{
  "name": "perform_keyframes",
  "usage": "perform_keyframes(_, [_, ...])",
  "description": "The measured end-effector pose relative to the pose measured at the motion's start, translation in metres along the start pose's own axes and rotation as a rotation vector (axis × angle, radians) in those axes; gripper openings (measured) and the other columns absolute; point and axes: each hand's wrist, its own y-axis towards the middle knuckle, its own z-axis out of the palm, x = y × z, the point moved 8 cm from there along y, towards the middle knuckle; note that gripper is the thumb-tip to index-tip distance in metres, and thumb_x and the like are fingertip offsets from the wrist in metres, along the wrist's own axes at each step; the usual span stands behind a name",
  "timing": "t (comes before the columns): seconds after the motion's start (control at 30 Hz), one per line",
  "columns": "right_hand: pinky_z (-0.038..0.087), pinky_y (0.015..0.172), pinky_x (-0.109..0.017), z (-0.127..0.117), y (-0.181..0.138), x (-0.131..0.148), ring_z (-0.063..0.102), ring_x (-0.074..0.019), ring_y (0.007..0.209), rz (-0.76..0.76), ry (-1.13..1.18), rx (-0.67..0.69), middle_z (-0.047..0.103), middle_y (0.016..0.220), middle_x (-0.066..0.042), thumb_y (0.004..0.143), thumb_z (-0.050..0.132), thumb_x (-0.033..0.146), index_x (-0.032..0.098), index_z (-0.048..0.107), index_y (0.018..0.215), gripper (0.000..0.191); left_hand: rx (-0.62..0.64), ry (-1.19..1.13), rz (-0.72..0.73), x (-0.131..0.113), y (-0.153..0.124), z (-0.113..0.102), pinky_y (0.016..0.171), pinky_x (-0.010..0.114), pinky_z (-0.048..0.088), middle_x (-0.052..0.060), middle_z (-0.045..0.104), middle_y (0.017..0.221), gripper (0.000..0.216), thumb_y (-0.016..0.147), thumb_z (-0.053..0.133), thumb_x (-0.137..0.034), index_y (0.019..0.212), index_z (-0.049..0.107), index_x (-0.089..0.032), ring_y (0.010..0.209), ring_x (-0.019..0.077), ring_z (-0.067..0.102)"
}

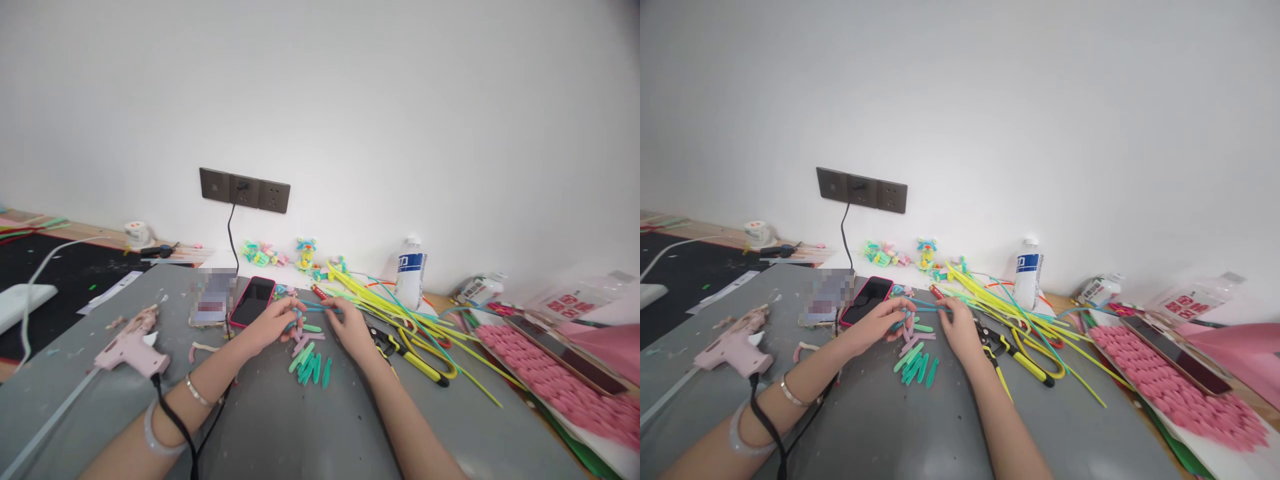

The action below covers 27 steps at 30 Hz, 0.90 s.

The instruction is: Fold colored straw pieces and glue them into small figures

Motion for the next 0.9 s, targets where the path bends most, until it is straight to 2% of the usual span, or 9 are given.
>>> perform_keyframes(0.07, [0.042,0.089,-0.041,0.01,-0.002,0.001,0.061,-0.0273,0.1,-0.044,-0.112,0.067,0.071,0.1,-0.01,0.079,0.052,0.015,0.019,0.069,0.093,0.022,0.016,-0.011,-0.011,0.002,-0.001,0.002,0.045,0.018,0.037,0.001,0.061,0.081,0.023,0.084,0.058,-0.032,0.1,0.058,-0.016,0.056,0.0073,0.054])
perform_keyframes(0.2, [0.039,0.083,-0.039,0.016,-0.005,0.001,0.061,-0.0261,0.093,-0.028,-0.281,0.139,0.069,0.091,-0.008,0.08,0.055,0.012,0.021,0.069,0.091,0.02,0.05,-0.068,-0.011,0.004,0.0,0.004,0.062,0.025,0.05,0.007,0.068,0.094,0.031,0.081,0.067,-0.033,0.106,0.059,-0.016,0.072,0.0131,0.065])
perform_keyframes(0.3, [0.036,0.081,-0.038,0.013,-0.005,0.005,0.06,-0.0256,0.089,-0.023,-0.339,0.147,0.068,0.086,-0.006,0.083,0.055,0.014,0.021,0.065,0.079,0.013,0.067,-0.073,-0.008,0.005,0.0,0.005,0.075,0.029,0.053,0.011,0.071,0.101,0.039,0.079,0.072,-0.034,0.112,0.058,-0.016,0.088,0.0184,0.07])
perform_keyframes(0.43, [0.037,0.08,-0.037,0.006,-0.005,0.011,0.06,-0.0261,0.088,-0.021,-0.283,0.088,0.067,0.087,-0.007,0.085,0.052,0.015,0.02,0.059,0.079,0.01,0.072,-0.039,0.002,0.002,0.0,0.005,0.078,0.032,0.053,0.015,0.074,0.103,0.04,0.08,0.071,-0.043,0.106,0.057,-0.016,0.104,0.0253,0.068])
perform_keyframes(0.57, [0.042,0.075,-0.034,-0.006,-0.002,0.018,0.06,-0.0232,0.077,-0.017,-0.036,-0.035,0.066,0.081,-0.006,0.089,0.047,0.022,0.021,0.055,0.083,0.011,0.055,-0.039,0.021,0.0,0.0,0.003,0.074,0.032,0.054,0.015,0.076,0.098,0.041,0.077,0.072,-0.05,0.091,0.05,-0.018,0.103,0.0273,0.069])
perform_keyframes(0.7, [0.044,0.077,-0.034,-0.017,-0.001,0.026,0.061,-0.0239,0.08,-0.012,0.131,-0.117,0.067,0.083,-0.007,0.089,0.051,0.03,0.02,0.06,0.087,0.013,0.056,-0.013,0.005,0.001,0.001,0.003,0.069,0.031,0.054,0.014,0.076,0.093,0.044,0.076,0.071,-0.054,0.087,0.048,-0.018,0.084,0.0227,0.073])
perform_keyframes(0.77, [0.044,0.075,-0.034,-0.016,0.0,0.03,0.061,-0.0242,0.08,-0.015,0.168,-0.092,0.067,0.083,-0.007,0.088,0.054,0.033,0.02,0.062,0.086,0.015,0.063,-0.016,-0.003,0.001,0.001,0.003,0.071,0.031,0.055,0.013,0.076,0.091,0.044,0.077,0.071,-0.054,0.089,0.05,-0.017,0.08,0.0204,0.072])
perform_keyframes(0.9, [0.04,0.066,-0.032,-0.005,-0.001,0.036,0.054,-0.0205,0.069,0.01,0.212,0.037,0.06,0.072,-0.004,0.087,0.056,0.037,0.021,0.059,0.078,0.019,0.045,-0.023,-0.013,0.003,0.0,0.002,0.07,0.03,0.056,0.01,0.074,0.087,0.043,0.077,0.07,-0.054,0.091,0.056,-0.015,0.078,0.0183,0.071])
